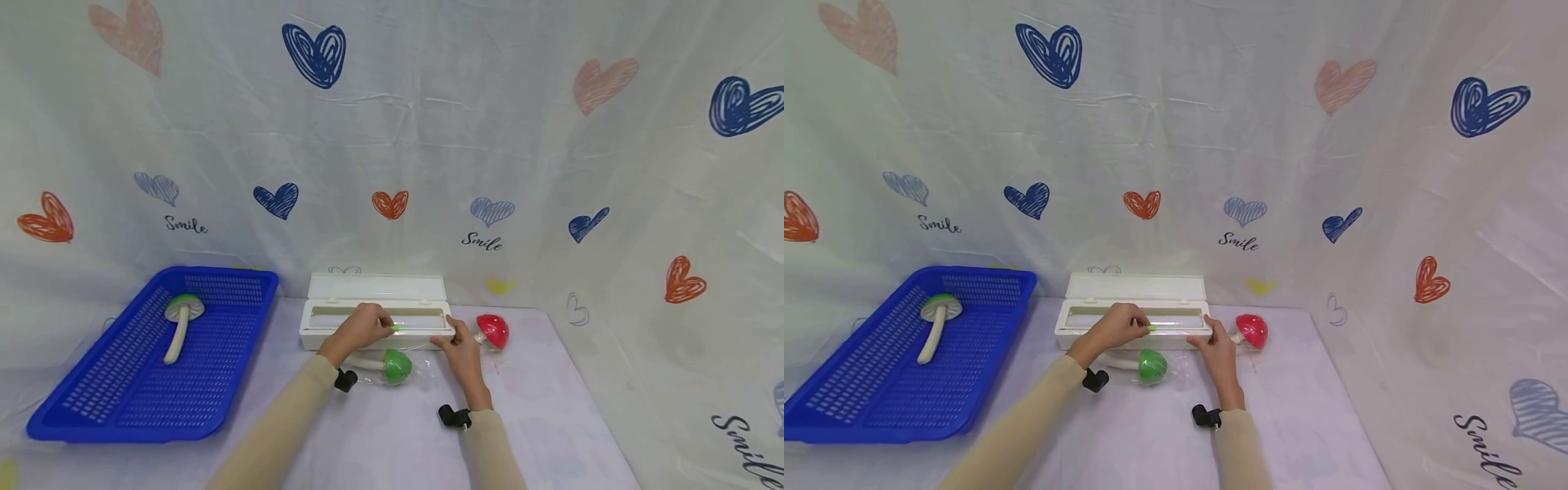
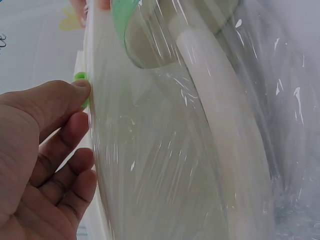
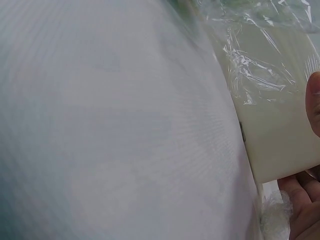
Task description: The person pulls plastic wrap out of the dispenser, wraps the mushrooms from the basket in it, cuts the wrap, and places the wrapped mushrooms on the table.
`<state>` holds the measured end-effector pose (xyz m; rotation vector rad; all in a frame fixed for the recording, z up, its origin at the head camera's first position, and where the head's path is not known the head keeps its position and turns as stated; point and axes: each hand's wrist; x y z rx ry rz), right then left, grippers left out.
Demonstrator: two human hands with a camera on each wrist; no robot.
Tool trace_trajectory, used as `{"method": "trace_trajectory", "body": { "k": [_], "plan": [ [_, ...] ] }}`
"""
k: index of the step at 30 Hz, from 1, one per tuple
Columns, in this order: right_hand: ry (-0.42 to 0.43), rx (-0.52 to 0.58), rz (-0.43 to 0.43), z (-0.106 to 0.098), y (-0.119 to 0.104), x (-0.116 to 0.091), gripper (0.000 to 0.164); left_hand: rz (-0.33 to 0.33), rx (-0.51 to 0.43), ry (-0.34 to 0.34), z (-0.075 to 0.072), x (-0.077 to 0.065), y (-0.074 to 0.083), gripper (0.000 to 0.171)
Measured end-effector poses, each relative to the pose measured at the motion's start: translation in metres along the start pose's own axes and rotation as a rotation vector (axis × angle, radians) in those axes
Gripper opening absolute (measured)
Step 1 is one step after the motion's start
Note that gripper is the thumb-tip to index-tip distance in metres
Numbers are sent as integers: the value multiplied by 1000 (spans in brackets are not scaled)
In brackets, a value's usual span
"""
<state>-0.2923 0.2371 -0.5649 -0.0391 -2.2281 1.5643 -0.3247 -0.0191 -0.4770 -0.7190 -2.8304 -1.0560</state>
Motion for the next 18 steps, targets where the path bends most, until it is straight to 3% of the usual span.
{"method": "trace_trajectory", "body": {
  "k": [18],
  "plan": [
    [-16,50,11,0,3,1,64,32,36,-1,-9,-6,-17,10]
  ]
}}
Point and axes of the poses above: each hand's wrist, its own x-axis towards the middle knuckle, its own z-axis out of the palm, y = z × x, and after that the axes turned 7 degrees about y, right-handed
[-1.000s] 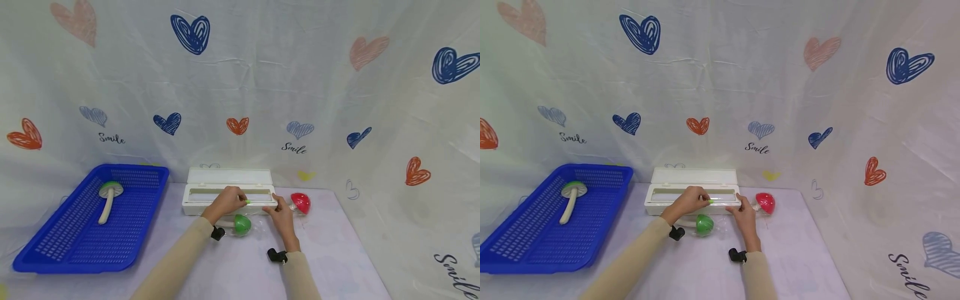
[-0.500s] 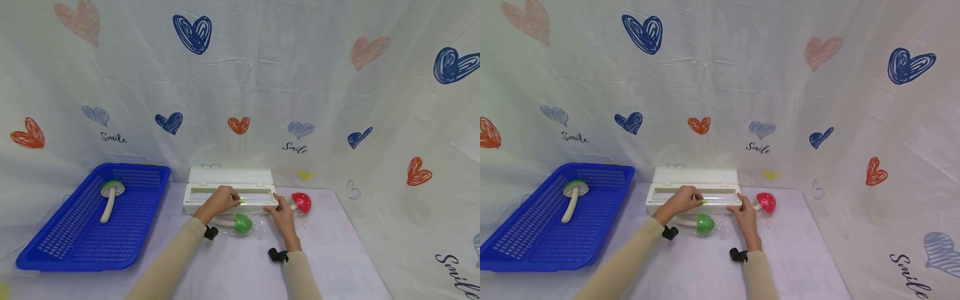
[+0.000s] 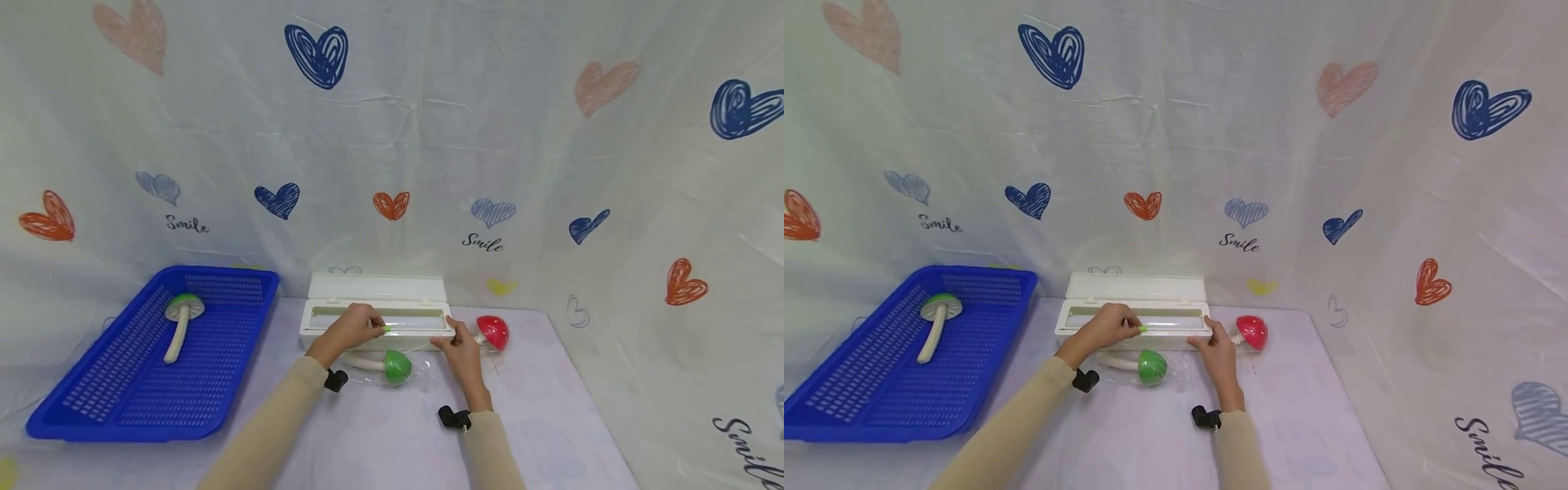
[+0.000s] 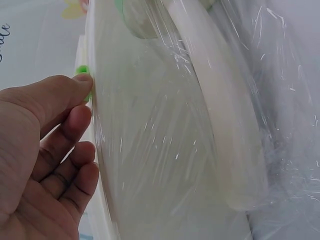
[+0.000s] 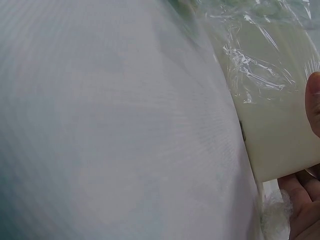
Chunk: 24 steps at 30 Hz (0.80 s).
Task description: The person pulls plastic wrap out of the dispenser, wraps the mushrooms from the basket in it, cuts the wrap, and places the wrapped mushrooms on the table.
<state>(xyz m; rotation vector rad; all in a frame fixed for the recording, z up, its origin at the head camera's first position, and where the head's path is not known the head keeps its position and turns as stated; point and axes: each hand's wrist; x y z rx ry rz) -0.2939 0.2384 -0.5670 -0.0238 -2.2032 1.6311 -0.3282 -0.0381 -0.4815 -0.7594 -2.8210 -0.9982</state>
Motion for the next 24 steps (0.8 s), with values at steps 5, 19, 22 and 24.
{"method": "trace_trajectory", "body": {
  "k": [5,19,22,24],
  "plan": [
    [4,-2,-7,2,2,-1,64,-20,1,-14,-1,-2,-1,10],
    [5,-5,9,4,1,-1,64,-39,8,-30,-9,-8,1,7],
    [9,-16,14,3,-1,-1,64,-36,15,-42,-12,-9,0,7],
    [-2,-24,13,2,-1,-2,65,-41,22,-40,-14,-10,-1,7]
  ]
}}
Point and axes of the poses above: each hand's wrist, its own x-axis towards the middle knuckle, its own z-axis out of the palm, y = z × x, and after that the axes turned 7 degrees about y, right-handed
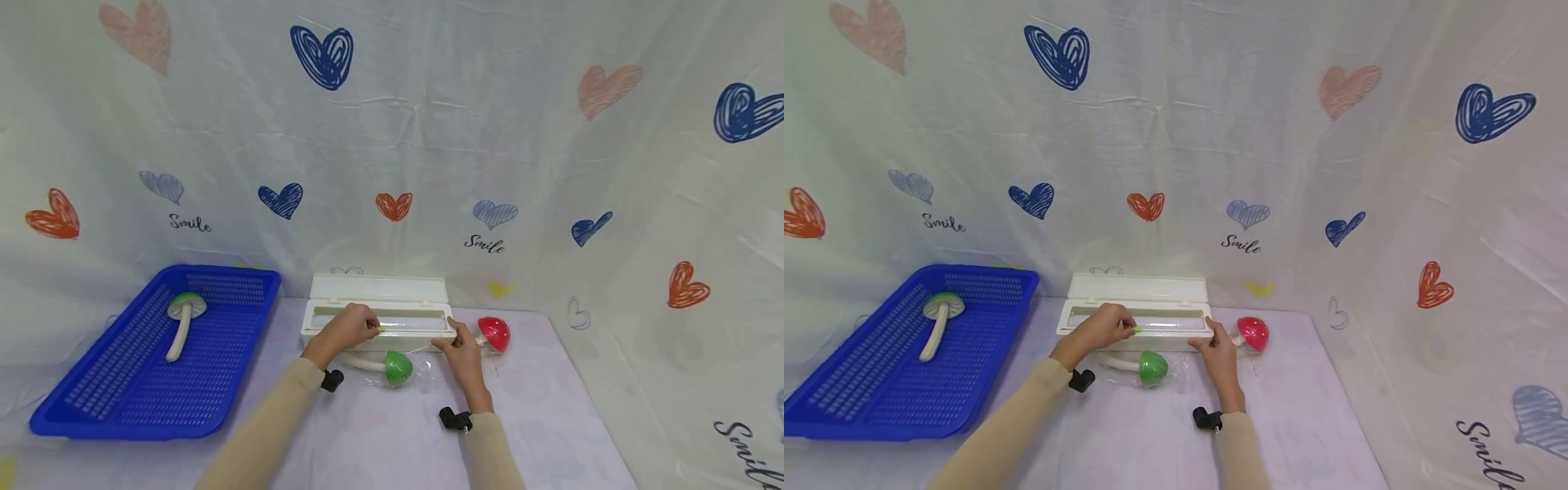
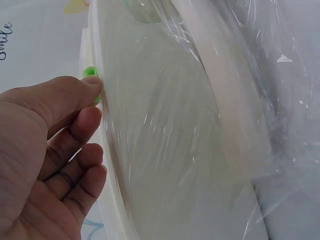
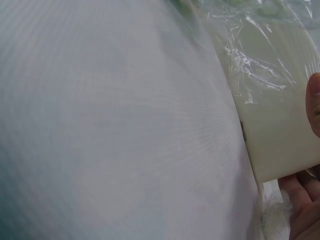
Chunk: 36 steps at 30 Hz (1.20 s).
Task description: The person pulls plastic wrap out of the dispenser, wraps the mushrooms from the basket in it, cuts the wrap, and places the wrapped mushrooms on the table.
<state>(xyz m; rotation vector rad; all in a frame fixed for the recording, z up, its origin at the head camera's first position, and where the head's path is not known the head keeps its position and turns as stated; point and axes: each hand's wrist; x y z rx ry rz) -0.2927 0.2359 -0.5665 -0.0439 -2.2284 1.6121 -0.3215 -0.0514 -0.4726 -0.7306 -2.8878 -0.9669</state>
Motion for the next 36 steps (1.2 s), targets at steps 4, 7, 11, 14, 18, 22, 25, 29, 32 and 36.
{"method": "trace_trajectory", "body": {
  "k": [4,7,11,14,18,22,25,29,32,36],
  "plan": [
    [-2,-7,-1,2,0,-1,65,9,37,24,-7,-6,-8,6],
    [15,-9,2,2,1,-1,64,36,42,30,-11,-8,-14,8],
    [-12,-26,-12,2,1,-1,65,28,25,23,-15,-12,-18,8],
    [-31,-41,-13,2,0,-2,67,-1,45,30,-21,-17,-22,6],
    [-1,-32,3,1,-2,-2,66,-1,69,40,-27,-22,-27,5],
    [-2,-32,-1,1,-2,-1,65,4,83,44,-29,-25,-31,8],
    [-16,-35,-8,1,-2,0,65,1,108,49,-29,-27,-33,8],
    [-15,-19,-2,3,-2,0,65,15,142,56,-32,-31,-35,9],
    [-31,-13,11,4,-7,0,65,-2,158,51,-36,-34,-38,9],
    [-31,-6,14,-3,-5,1,65,0,162,41,-39,-34,-39,9]
  ]
}}
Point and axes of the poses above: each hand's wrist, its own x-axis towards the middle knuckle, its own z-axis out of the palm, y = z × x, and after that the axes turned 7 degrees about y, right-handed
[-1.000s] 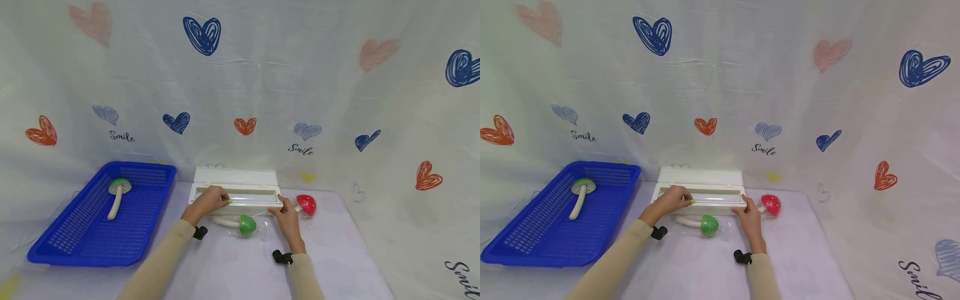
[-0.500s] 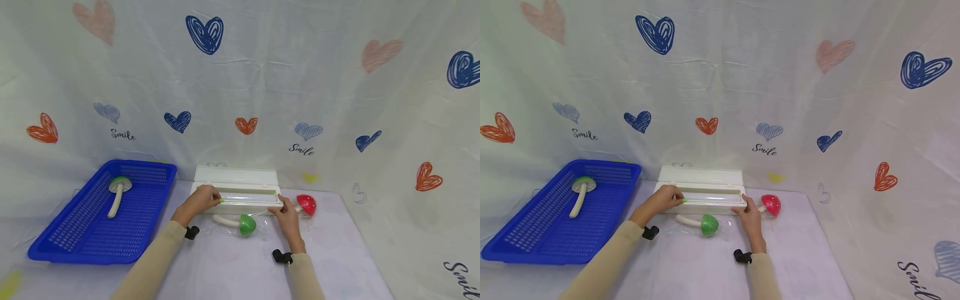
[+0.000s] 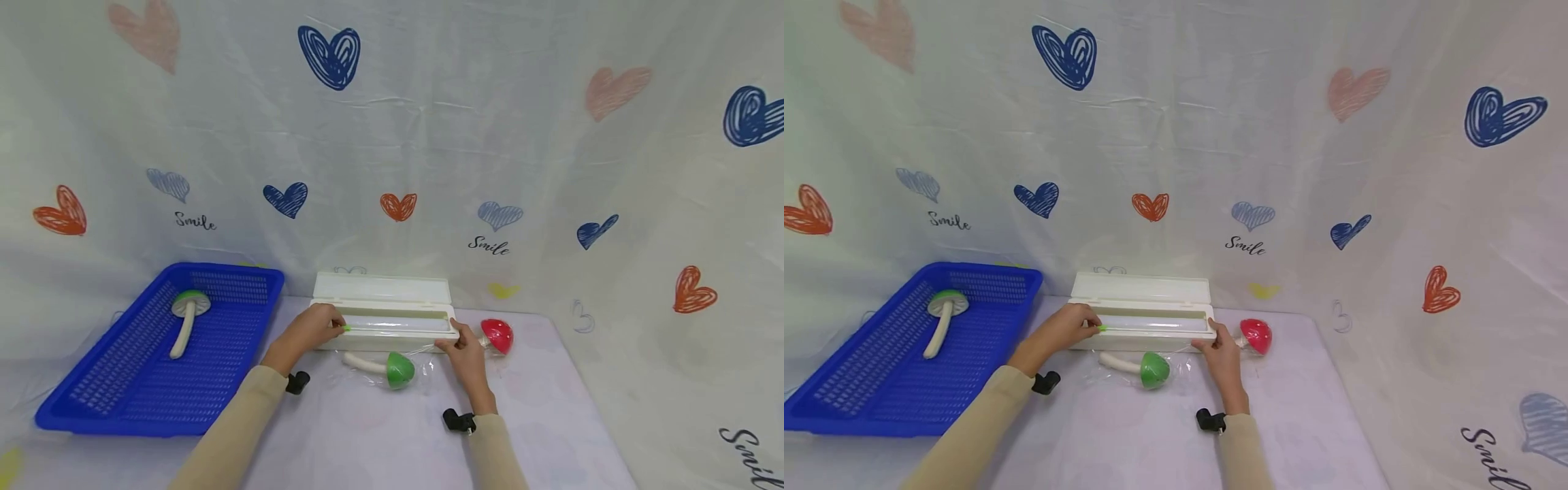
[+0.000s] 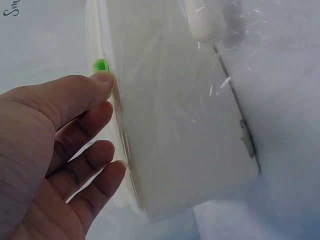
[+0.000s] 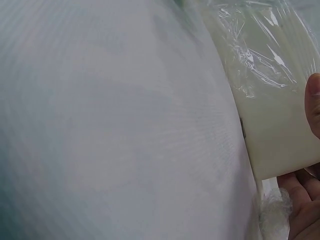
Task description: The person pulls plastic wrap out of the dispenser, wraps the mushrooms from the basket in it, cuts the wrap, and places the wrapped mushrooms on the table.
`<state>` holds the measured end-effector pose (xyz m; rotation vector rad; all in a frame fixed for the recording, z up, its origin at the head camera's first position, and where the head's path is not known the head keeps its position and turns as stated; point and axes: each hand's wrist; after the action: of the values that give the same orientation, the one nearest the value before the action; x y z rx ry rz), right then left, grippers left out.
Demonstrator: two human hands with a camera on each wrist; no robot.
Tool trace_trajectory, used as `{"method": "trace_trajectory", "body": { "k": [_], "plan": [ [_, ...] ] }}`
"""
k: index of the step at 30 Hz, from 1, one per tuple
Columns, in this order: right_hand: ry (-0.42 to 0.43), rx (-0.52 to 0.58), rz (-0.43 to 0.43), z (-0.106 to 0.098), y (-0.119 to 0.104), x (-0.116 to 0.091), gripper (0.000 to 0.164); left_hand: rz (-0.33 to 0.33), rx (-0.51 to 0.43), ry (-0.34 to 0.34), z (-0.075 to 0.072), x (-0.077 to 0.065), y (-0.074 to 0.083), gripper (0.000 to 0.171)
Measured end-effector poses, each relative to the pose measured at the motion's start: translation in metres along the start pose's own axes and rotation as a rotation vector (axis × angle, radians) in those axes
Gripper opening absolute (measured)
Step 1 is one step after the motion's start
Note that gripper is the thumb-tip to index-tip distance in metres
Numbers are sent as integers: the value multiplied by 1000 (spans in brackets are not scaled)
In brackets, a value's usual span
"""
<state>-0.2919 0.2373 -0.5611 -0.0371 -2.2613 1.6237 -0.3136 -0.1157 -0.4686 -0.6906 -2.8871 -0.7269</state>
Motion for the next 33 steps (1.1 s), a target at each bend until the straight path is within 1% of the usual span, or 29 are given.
{"method": "trace_trajectory", "body": {
  "k": [2,5,10,13,16,19,20,22,25,27,30,33],
  "plan": [
    [3,13,-9,1,5,1,65,0,8,1,-2,-2,-2,9],
    [10,21,-25,2,5,1,63,-14,39,11,-4,-5,-1,9],
    [-1,26,-15,4,3,0,63,-82,109,20,-10,-9,0,8],
    [-4,25,-1,3,2,-1,63,-135,96,22,-13,-13,-1,8],
    [-4,21,5,1,1,-1,63,-168,45,24,-15,-16,-3,9],
    [0,10,9,-2,3,-1,63,-188,7,48,-15,-20,-5,10],
    [3,14,11,-3,3,-1,63,-185,5,64,-15,-21,-5,10],
    [-1,24,13,-4,3,-1,64,-200,-18,106,-14,-25,-6,9],
    [-28,30,22,-6,4,-1,67,-233,-56,195,-9,-33,-6,8],
    [-57,48,29,-8,4,0,69,-277,-109,254,-6,-38,-7,8],
    [-108,84,36,-12,3,1,71,-330,-196,320,1,-45,-9,11],
    [-146,103,32,-16,-1,1,68,-353,-272,370,7,-49,-11,13]
  ]
}}
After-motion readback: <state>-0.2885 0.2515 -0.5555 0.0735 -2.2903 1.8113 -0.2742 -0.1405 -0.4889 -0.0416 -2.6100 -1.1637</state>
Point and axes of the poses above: each hand's wrist, its own x-axis towards the middle knuckle, its own z-axis out of the palm, y = z × x, and after that the axes turned 7 degrees about y, right-handed
